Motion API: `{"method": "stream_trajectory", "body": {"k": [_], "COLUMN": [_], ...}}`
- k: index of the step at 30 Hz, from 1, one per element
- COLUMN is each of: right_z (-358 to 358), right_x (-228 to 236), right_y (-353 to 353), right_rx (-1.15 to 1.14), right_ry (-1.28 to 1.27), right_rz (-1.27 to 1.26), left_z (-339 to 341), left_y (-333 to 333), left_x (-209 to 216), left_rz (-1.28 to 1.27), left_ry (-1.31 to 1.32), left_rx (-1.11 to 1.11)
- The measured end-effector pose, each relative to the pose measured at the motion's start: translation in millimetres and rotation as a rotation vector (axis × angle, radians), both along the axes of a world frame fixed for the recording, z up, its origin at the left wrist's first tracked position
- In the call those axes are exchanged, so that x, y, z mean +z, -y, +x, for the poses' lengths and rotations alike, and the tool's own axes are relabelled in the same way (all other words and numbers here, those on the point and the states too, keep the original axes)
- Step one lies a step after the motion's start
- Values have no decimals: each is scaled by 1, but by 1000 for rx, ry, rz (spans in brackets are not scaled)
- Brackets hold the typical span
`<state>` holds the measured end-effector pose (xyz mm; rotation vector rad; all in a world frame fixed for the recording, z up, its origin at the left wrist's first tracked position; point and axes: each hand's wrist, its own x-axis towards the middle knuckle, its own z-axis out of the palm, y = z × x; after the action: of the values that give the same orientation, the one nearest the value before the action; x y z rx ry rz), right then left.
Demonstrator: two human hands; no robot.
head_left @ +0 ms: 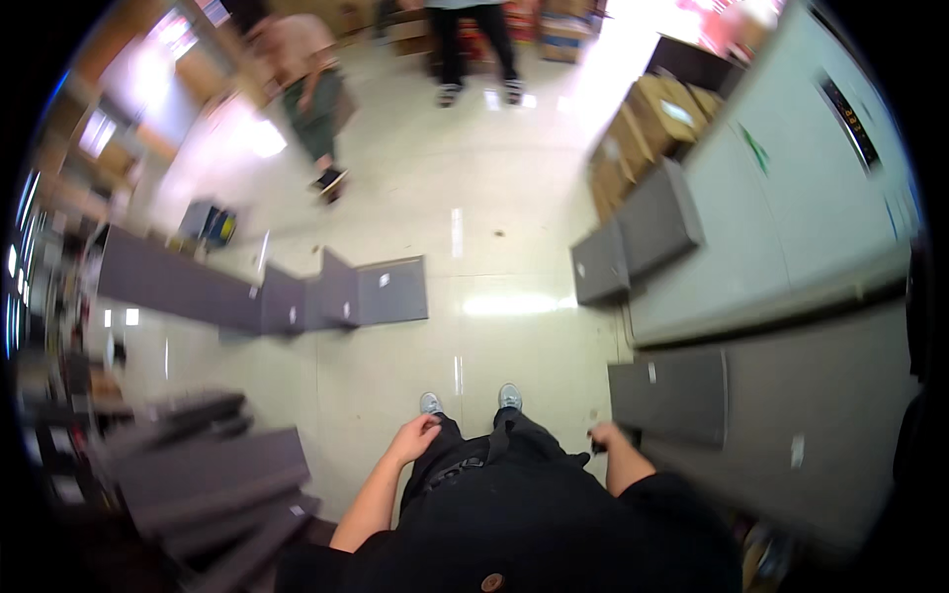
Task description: The person assembles gray cabinet components on the floor using a cordless drill. They align panels, drive screws, and place a wooden shelf into the frame. Other people are visible in the background.
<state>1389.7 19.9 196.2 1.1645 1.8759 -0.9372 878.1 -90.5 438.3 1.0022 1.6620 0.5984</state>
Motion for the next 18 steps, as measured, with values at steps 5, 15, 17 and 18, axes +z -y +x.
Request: {"method": "stream_trajectory", "body": {"k": [5,15,17,18], "right_z": [-78,-326,-393,-425], "right_x": [100,170,187,190], "right_y": [-22,-182,-187,-183], "right_rx": [-514,-445,-459,-496], "right_ry": [-80,-172,-346,-397], "right_rz": [-371,80,126,111], "left_z": [-53,-9,0,-8], "left_y": [251,316,322,315], "left_x": [-136,-73,-128,-140], "left_rz": [-541,-788,-664,-565], "left_ry": [-343,66,-42,-41], "left_rx": [755,974,1136,1097]}}
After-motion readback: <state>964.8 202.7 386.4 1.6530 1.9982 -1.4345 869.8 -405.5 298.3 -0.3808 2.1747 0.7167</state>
